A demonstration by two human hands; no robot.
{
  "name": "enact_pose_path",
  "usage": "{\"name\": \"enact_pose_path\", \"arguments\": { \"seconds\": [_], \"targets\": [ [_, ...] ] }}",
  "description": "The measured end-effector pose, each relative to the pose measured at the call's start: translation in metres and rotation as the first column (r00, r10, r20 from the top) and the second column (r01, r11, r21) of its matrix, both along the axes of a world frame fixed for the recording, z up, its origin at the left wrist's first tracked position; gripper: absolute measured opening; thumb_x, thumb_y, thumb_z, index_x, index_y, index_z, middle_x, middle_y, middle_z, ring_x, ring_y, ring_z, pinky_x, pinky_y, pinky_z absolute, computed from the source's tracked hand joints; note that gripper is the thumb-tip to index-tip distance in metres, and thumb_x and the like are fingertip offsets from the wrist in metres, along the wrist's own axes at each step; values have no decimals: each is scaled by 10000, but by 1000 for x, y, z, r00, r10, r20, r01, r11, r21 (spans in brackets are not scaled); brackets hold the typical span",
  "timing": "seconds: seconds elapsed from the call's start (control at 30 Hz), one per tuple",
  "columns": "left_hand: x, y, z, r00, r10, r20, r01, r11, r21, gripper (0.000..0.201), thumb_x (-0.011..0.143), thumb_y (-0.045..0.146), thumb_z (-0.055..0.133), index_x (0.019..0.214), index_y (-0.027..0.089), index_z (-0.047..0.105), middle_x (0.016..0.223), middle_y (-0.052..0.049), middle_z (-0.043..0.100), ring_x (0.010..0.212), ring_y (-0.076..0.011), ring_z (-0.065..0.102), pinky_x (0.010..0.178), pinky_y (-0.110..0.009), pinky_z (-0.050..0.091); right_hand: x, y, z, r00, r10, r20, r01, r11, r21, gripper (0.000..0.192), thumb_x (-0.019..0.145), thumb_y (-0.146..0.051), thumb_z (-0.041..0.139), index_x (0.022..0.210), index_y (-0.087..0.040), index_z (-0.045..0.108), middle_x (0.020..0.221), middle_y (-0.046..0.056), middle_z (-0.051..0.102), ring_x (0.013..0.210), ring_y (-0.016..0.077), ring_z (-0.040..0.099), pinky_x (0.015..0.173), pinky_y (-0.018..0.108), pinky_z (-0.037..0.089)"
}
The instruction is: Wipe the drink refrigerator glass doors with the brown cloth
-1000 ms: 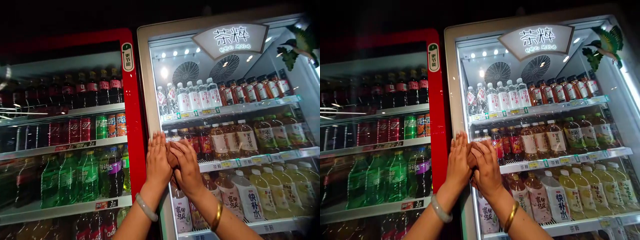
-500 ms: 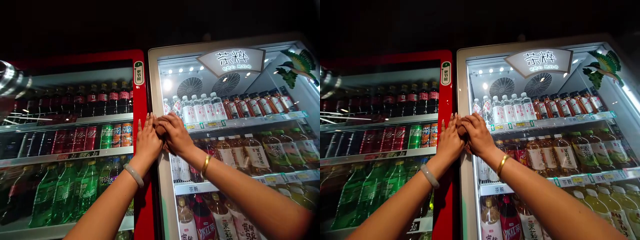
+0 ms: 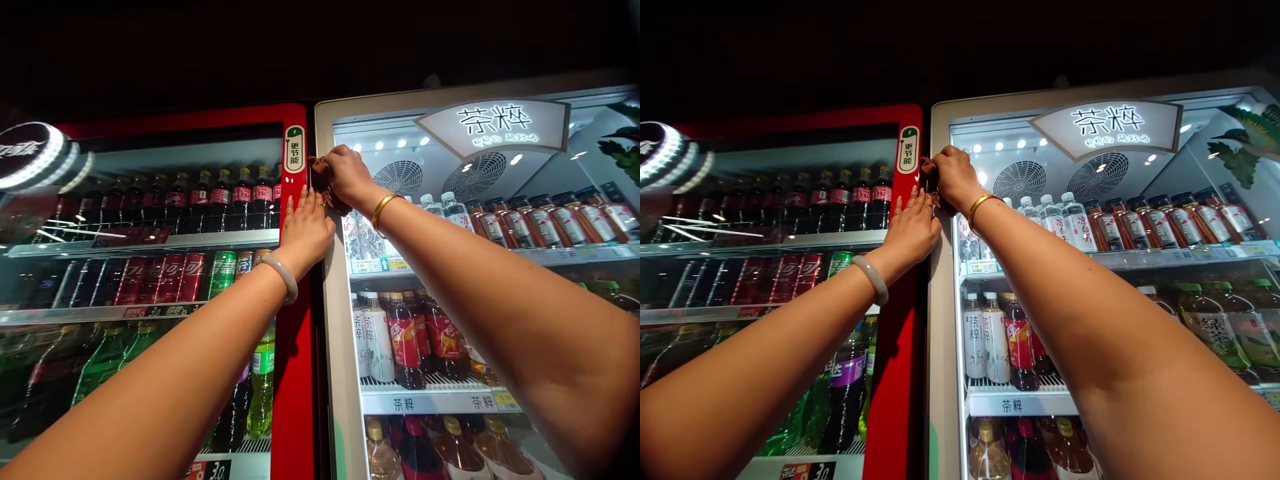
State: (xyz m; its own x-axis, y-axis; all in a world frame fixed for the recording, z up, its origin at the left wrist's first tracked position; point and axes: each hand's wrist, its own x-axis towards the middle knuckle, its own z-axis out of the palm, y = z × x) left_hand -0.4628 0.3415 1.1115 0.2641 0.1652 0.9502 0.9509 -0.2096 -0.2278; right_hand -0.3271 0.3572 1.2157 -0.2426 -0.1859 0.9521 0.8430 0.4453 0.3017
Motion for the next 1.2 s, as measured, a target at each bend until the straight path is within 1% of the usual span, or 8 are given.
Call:
{"name": "enact_pose_path", "arguments": {
  "seconds": [0.17, 0.33, 0.4, 0.63, 0.7, 0.9, 0.97, 1.2],
  "targets": [
    [-5, 5, -17, 998, -6, -60, 9, 998, 58, 624, 993, 281, 310, 1535, 7, 453, 1715, -194, 298, 1649, -252, 127, 1355, -464, 60, 8, -5, -28, 991, -10, 131, 16, 999, -41, 266, 982, -279, 492, 1124, -178, 692, 1305, 136, 655, 1183, 278, 575, 1071, 416, 476],
    [-4, 8, -3, 998, -34, -46, 35, 999, 16, 696, 993, 287, 311, 1636, 21, 277, 1739, -173, 232, 1648, -259, 135, 1350, -504, 38, 5, -10, 17, 993, -106, 50, 110, 989, -97, 236, 911, -231, 553, 1063, -151, 714, 1278, 156, 667, 1101, 309, 618, 1051, 476, 502],
    [-3, 9, -2, 998, -58, -30, 58, 998, 14, 701, 984, 274, 326, 1636, 23, 277, 1742, -171, 225, 1649, -255, 124, 1349, -500, 28, 4, -6, 20, 994, -102, 44, 105, 993, -62, 231, 902, -236, 571, 1057, -159, 724, 1274, 145, 669, 1130, 325, 621, 1062, 509, 511],
    [-12, 12, -41, 988, -146, -52, 149, 988, 48, 672, 985, 321, 413, 1618, 104, 346, 1733, -146, 277, 1653, -227, 102, 1350, -466, 28, 10, 4, -79, 998, -15, 65, 15, 1000, 5, 278, 1065, -310, 428, 1103, -211, 685, 1300, 122, 660, 1324, 286, 560, 1165, 496, 481],
    [-14, 11, -45, 987, -140, -74, 144, 988, 51, 682, 1000, 352, 407, 1624, 89, 324, 1733, -160, 272, 1654, -234, 93, 1349, -461, 3, 12, -1, -89, 996, -24, 84, 25, 1000, -12, 268, 1065, -277, 433, 1105, -219, 692, 1305, 111, 672, 1337, 276, 557, 1180, 506, 480],
    [-16, 7, -31, 988, -138, -72, 136, 990, -38, 696, 1002, 355, 378, 1633, 72, 299, 1758, -135, 202, 1658, -234, 33, 1348, -476, -43, 11, -16, -51, 987, -113, 112, 121, 991, -62, 247, 986, -246, 562, 1091, -120, 748, 1293, 117, 702, 1215, 313, 671, 1082, 480, 562],
    [-17, 4, -35, 984, -167, -61, 164, 985, -57, 701, 995, 369, 394, 1647, 130, 295, 1769, -66, 191, 1659, -218, -10, 1351, -470, -76, 11, -15, -55, 992, -78, 96, 82, 996, -38, 381, 1031, -380, 479, 1037, -123, 760, 1265, 85, 721, 1237, 291, 677, 1088, 434, 550],
    [-30, -10, -110, 971, -235, -46, 225, 961, -163, 716, 994, 394, 412, 1676, 284, 225, 1757, 140, 164, 1650, -158, -80, 1359, -356, -169, 16, -19, -177, 982, -64, 179, 79, 994, -75, 295, 1066, -332, 489, 1232, -230, 710, 1395, 56, 668, 1499, 277, 475, 1316, 458, 364]
  ]
}}
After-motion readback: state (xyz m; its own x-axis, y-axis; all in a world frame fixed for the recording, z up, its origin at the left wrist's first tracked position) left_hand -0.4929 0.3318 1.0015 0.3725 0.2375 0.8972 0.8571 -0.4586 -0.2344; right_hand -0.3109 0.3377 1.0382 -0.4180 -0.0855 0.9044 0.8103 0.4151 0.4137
